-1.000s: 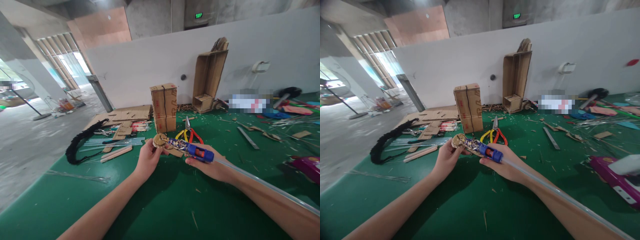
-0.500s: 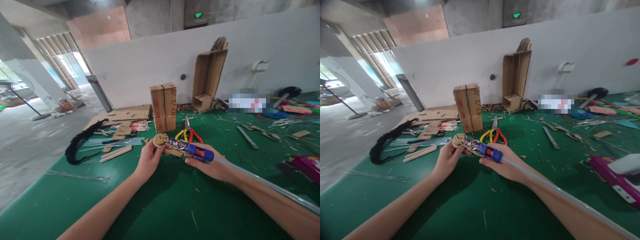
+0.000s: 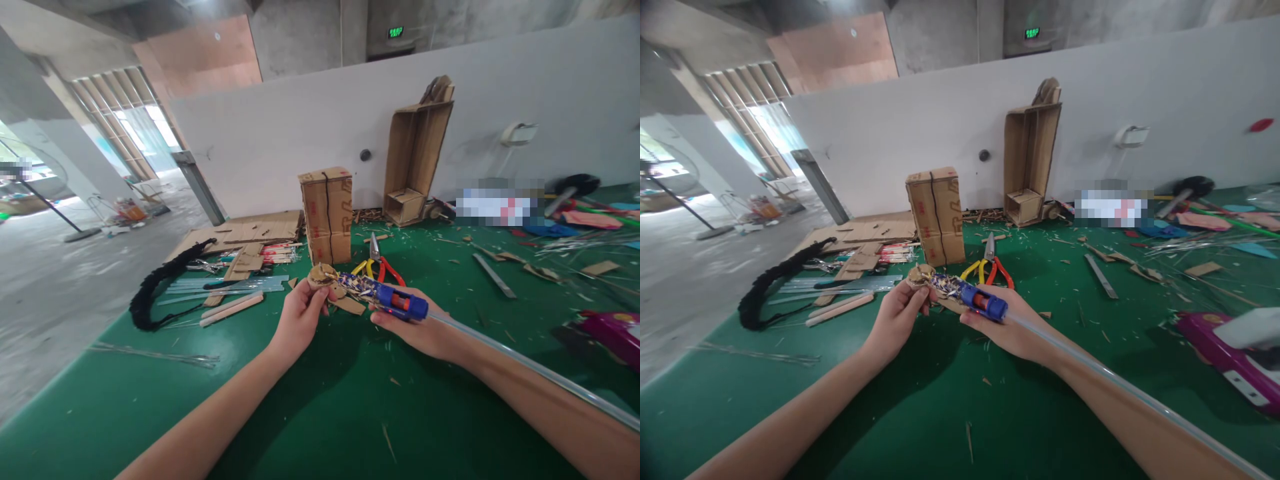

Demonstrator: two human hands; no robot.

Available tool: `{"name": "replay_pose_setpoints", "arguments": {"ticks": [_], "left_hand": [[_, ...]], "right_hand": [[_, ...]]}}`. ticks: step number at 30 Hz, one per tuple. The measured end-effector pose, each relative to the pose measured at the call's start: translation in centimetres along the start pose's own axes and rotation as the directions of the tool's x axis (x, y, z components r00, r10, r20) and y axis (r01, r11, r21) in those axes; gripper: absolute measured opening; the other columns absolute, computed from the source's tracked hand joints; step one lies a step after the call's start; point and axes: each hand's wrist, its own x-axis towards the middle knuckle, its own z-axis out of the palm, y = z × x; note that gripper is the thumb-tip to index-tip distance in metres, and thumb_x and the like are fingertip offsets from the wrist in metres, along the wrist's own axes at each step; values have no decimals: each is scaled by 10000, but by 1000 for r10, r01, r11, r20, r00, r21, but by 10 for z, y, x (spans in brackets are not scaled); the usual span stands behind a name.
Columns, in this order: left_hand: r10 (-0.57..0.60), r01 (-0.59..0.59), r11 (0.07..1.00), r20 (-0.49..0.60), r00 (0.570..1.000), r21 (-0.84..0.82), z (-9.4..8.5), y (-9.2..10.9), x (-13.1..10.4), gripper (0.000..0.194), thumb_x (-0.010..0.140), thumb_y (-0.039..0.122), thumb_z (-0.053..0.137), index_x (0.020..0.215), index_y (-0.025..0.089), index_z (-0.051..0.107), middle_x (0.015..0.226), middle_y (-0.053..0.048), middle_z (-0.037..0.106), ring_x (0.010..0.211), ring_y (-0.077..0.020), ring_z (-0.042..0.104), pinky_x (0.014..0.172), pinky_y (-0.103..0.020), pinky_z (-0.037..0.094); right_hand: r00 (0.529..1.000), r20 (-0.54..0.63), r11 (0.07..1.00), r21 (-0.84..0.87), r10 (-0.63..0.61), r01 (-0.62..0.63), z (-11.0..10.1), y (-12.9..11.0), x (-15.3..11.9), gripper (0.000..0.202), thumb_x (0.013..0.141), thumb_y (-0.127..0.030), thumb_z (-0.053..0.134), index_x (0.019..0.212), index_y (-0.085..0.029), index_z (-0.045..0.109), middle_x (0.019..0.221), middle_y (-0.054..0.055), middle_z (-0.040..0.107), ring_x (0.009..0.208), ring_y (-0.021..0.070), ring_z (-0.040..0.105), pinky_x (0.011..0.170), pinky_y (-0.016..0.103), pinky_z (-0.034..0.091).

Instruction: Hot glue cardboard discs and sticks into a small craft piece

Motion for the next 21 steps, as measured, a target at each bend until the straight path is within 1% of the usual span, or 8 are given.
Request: {"name": "replay_pose_setpoints", "arguments": {"ticks": [5,8,12,16,21], "left_hand": [[12,-13,998,12,1000,65,-1,3,-2,208,838,309,415,753,138,498,712,-15,513,559,-79,417,537,-206,356],[22,-22,995,2,1000,96,-2,1,-4,231,844,326,403,739,145,501,695,-9,509,561,-83,410,539,-206,349],[30,-30,995,1,1000,96,-3,-1,-4,240,851,337,390,756,152,511,692,-2,513,552,-85,397,531,-203,337],[35,-32,991,-16,999,127,-4,2,-3,252,858,321,378,713,154,498,696,-4,517,595,-92,427,579,-202,348],[46,-46,991,0,999,129,-5,5,-3,256,861,301,369,679,153,473,681,0,497,660,-101,456,643,-210,358]], "right_hand": [[1000,-9,1000,13,17,-17,0,5,2,305,725,-455,547,926,-234,612,780,8,658,676,175,608,619,311,498],[999,-40,1000,10,30,-30,0,9,2,293,724,-461,545,884,-226,617,792,16,661,703,190,615,637,327,500],[998,-54,1000,-7,24,-24,0,14,2,291,717,-463,553,864,-219,617,803,24,661,712,197,615,631,328,500],[998,-52,999,-29,28,-29,0,16,2,286,724,-464,545,869,-225,612,785,17,657,688,191,609,599,319,495],[999,-44,1000,-19,17,-18,1,14,2,287,733,-461,540,881,-223,599,810,13,657,712,181,609,632,307,494]]}}
